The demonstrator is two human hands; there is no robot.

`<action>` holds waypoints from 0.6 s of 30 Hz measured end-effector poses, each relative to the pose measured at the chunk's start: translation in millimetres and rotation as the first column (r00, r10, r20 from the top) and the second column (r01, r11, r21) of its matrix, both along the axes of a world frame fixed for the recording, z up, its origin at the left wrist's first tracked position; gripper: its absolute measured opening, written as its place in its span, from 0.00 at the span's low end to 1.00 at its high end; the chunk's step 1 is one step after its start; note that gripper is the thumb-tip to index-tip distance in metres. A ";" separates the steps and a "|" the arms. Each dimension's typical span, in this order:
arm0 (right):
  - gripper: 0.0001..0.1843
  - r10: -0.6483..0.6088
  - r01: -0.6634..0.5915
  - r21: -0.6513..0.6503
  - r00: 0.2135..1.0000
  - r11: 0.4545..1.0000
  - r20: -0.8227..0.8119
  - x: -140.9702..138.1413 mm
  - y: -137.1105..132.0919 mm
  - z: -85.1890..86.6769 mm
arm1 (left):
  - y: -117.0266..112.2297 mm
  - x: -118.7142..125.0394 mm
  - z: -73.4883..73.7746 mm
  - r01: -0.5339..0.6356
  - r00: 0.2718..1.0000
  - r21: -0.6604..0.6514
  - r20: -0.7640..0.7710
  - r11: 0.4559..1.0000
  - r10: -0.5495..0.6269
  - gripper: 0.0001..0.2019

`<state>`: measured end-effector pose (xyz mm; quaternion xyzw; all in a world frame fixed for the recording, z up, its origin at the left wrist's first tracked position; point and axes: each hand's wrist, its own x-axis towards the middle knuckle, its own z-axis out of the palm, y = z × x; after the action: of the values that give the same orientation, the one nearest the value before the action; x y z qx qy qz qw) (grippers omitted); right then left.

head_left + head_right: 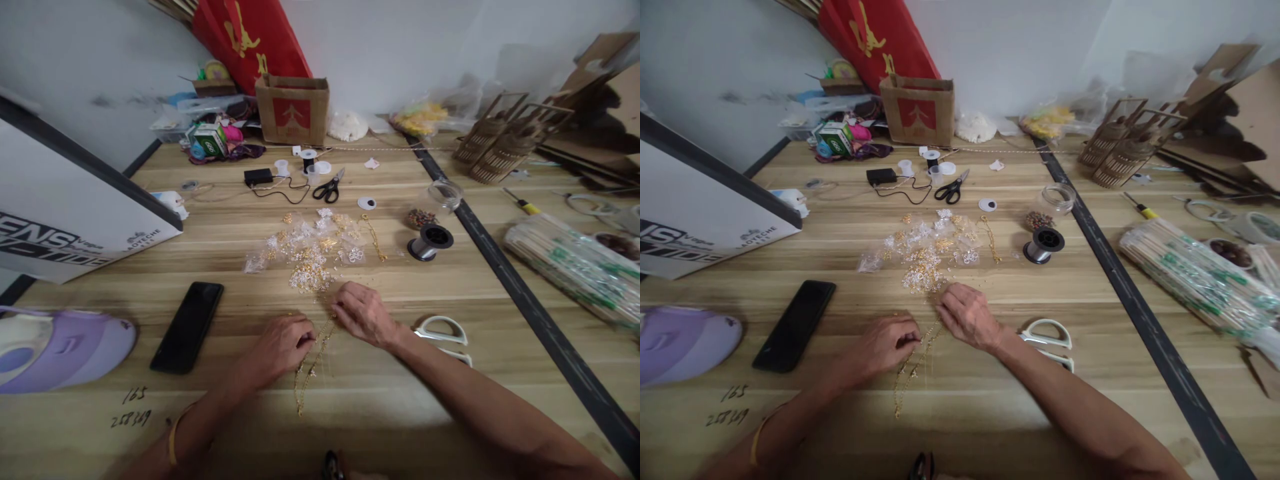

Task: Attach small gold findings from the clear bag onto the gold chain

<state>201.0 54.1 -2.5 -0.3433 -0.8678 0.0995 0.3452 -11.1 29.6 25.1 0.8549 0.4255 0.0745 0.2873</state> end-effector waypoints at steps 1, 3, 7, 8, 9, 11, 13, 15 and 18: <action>0.06 0.000 0.000 0.003 1.000 1.000 0.002 0.0 0.1 -0.1 | 0.5 0.5 0.7 -0.009 1.000 0.000 0.009 1.000 0.009 0.07; 0.06 0.000 0.000 0.007 1.000 1.000 0.009 -0.1 0.3 -0.1 | 1.3 1.6 1.5 -0.015 0.999 -0.001 0.029 1.000 0.015 0.08; 0.07 -0.001 0.001 0.005 1.000 1.000 0.016 0.1 -0.2 0.0 | 1.5 5.3 1.1 0.035 0.998 -0.014 0.057 0.999 -0.035 0.08; 0.07 -0.003 0.003 0.001 1.000 1.000 0.018 0.2 -0.4 0.0 | 1.2 6.6 0.9 0.051 0.997 -0.020 0.058 0.999 -0.050 0.08; 0.07 -0.004 0.004 -0.005 1.000 1.000 0.019 0.2 -0.6 -0.2 | 0.9 8.1 0.7 0.064 0.997 -0.025 0.055 0.998 -0.063 0.08; 0.07 -0.004 0.004 -0.015 1.000 1.000 0.020 0.3 -0.8 -0.6 | 0.0 10.9 0.2 0.085 0.996 -0.024 0.037 0.996 -0.084 0.08; 0.06 -0.002 0.003 -0.017 1.000 1.000 0.015 0.3 -0.9 -0.9 | -0.7 13.2 -0.9 0.099 0.995 -0.003 0.016 0.995 -0.098 0.08; 0.06 -0.001 0.002 -0.008 1.000 1.000 0.009 0.2 -0.7 -1.2 | -1.3 14.6 -2.8 0.111 0.994 0.025 -0.002 0.994 -0.111 0.09; 0.06 -0.003 0.003 0.000 1.000 1.000 0.014 0.0 -0.5 -1.4 | -2.2 15.8 -6.5 0.118 0.993 0.068 -0.012 0.991 -0.117 0.09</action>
<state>201.0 53.6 -3.8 -0.3455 -0.8696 0.0964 0.3392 4.7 27.3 18.7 0.8882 0.3727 0.0686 0.2598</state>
